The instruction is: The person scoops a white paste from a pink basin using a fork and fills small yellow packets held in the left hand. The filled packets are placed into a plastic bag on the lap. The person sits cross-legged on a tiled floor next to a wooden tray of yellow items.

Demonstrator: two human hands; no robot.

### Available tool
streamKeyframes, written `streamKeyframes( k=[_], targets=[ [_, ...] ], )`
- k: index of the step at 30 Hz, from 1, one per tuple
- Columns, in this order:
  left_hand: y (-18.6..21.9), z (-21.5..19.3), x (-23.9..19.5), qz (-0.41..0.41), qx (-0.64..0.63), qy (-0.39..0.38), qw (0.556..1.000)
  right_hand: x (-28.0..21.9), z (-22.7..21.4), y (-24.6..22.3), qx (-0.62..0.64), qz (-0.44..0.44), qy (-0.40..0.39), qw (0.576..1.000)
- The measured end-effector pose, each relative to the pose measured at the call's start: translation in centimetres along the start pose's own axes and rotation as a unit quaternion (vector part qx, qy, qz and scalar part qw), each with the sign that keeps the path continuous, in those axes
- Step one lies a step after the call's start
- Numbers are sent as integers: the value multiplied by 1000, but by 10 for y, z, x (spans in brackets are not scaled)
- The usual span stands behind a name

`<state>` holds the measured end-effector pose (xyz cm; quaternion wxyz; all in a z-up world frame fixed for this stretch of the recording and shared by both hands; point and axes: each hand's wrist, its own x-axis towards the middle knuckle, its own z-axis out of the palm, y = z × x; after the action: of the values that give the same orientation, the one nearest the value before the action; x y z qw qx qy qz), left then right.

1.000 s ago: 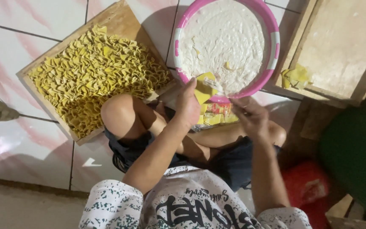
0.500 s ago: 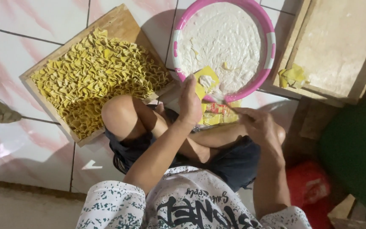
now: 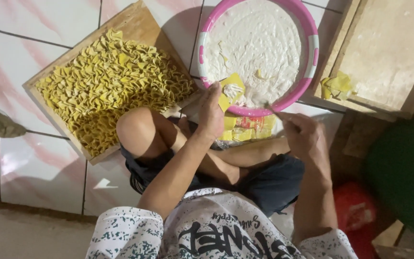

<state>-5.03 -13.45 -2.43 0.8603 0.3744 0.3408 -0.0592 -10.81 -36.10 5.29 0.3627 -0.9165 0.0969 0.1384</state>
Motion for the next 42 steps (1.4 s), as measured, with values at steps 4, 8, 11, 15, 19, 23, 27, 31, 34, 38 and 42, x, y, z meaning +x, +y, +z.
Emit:
streamKeyframes(
  k=[4,8,11,15,19,23,27,31,34,38,42],
  targets=[
    [-16,-1,0,-4,133,-44,990,-1,40,3,94,-31,-20,995],
    [-31,1,7,-9,19,11,1000,-2,68,23,220,26,-46,974],
    [14,33,-25,-35,-52,53,997,-12,47,5,156,23,-36,987],
    [12,3,7,-14,-49,44,998,-5,8,-25,-51,-3,13,999],
    [19,-6,20,-11,-25,21,999,34,21,45,-258,-120,23,958],
    [14,-10,25,-41,-30,4,999,62,38,63,-323,-229,-34,918],
    [12,-15,25,-48,-23,20,998,70,55,62,-343,-184,-92,917],
    [21,-12,21,-48,-36,24,998,69,17,26,-247,-102,-145,953],
    [12,-18,27,-42,-27,32,998,54,-2,8,-57,-58,-101,992],
    [-31,-42,43,-50,-9,16,999,27,18,21,52,-28,-46,997],
    [9,15,-6,-63,-55,22,996,5,30,32,93,-38,-10,995]
  ],
)
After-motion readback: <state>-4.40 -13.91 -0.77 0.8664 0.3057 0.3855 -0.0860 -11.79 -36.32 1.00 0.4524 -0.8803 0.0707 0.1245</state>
